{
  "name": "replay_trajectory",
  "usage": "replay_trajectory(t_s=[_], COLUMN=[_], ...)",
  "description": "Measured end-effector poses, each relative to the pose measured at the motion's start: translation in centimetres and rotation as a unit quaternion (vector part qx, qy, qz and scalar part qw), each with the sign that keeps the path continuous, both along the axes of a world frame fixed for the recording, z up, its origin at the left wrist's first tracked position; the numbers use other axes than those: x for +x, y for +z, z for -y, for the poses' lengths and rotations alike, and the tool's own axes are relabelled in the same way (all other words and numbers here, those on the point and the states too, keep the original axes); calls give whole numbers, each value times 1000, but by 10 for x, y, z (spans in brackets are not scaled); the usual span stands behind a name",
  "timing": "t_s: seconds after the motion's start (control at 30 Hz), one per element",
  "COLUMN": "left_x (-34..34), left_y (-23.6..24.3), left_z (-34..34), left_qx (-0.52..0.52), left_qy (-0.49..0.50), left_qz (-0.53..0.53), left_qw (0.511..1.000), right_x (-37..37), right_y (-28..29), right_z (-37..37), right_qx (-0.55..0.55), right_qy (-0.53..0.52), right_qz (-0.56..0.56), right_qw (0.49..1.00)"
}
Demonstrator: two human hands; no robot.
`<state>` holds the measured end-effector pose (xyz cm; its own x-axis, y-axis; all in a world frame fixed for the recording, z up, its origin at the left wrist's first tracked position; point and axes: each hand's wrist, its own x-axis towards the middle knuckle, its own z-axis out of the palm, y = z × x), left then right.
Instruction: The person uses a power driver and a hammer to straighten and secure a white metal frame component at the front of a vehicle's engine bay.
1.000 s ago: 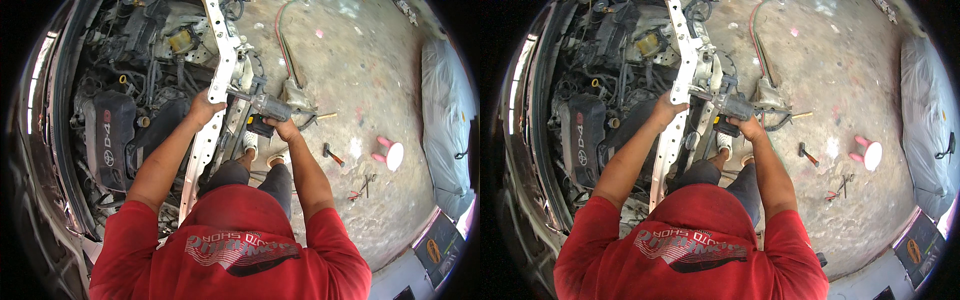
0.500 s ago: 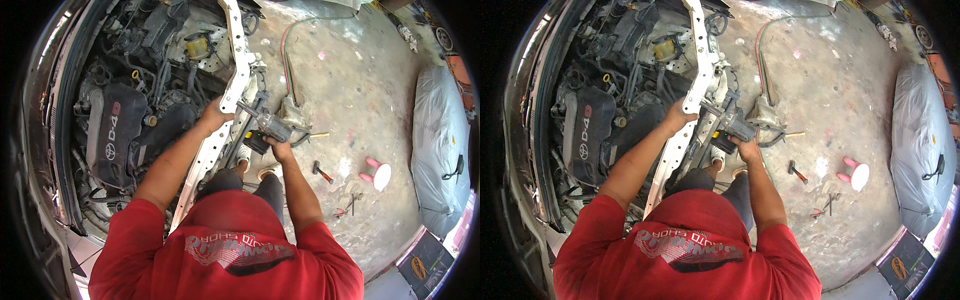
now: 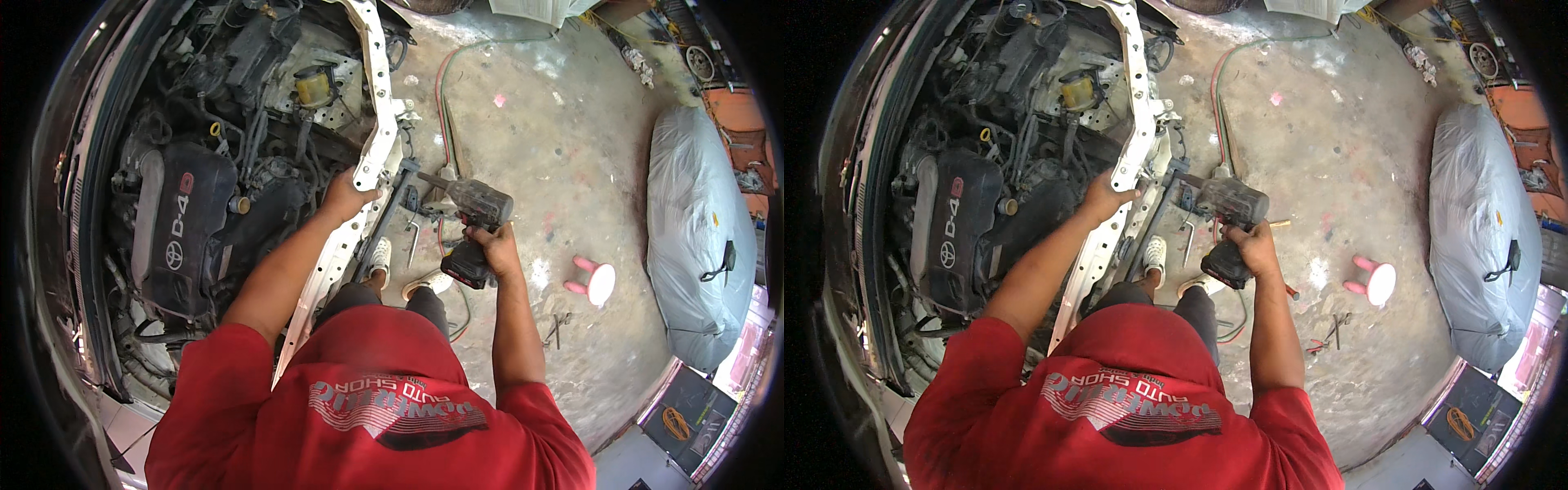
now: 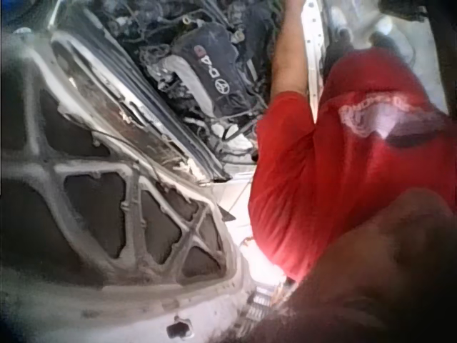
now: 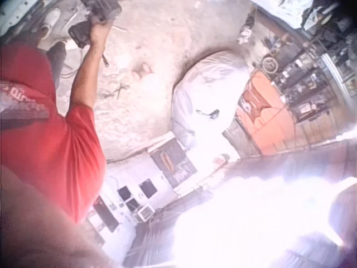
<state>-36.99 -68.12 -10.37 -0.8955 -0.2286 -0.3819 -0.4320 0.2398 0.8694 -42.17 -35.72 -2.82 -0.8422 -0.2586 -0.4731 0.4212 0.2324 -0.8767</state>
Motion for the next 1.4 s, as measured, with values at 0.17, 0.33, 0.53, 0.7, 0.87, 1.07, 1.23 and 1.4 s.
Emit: replay_trajectory(t_s=[0.17,0.33,0.53,0.7,0.87,1.07,1.23,1.4], left_x=[-8,-5,0,-2,4,14,9,-13], left_y=[9,-15,-24,4,8,-59,-65,-40], left_z=[7,14,15,9,19,51,9,-10], left_qx=[22,75,96,58,26,-168,25,107], left_qy=[-46,-22,-32,-39,-35,44,-74,-17], left_qz=[22,29,14,38,41,11,-62,-11], left_qw=[998,997,995,997,998,985,995,994], right_x=[-27,-37,-43,-57,-69,-86,-80,-94], right_y=[73,119,123,125,133,115,89,103], right_z=[54,129,168,176,196,220,209,189], right_qx=[207,306,351,371,403,346,387,418], right_qy=[221,351,405,438,492,538,511,503], right_qz=[-154,-279,-309,-309,-328,-292,-289,-262], right_qw=[941,840,786,758,698,711,711,710])
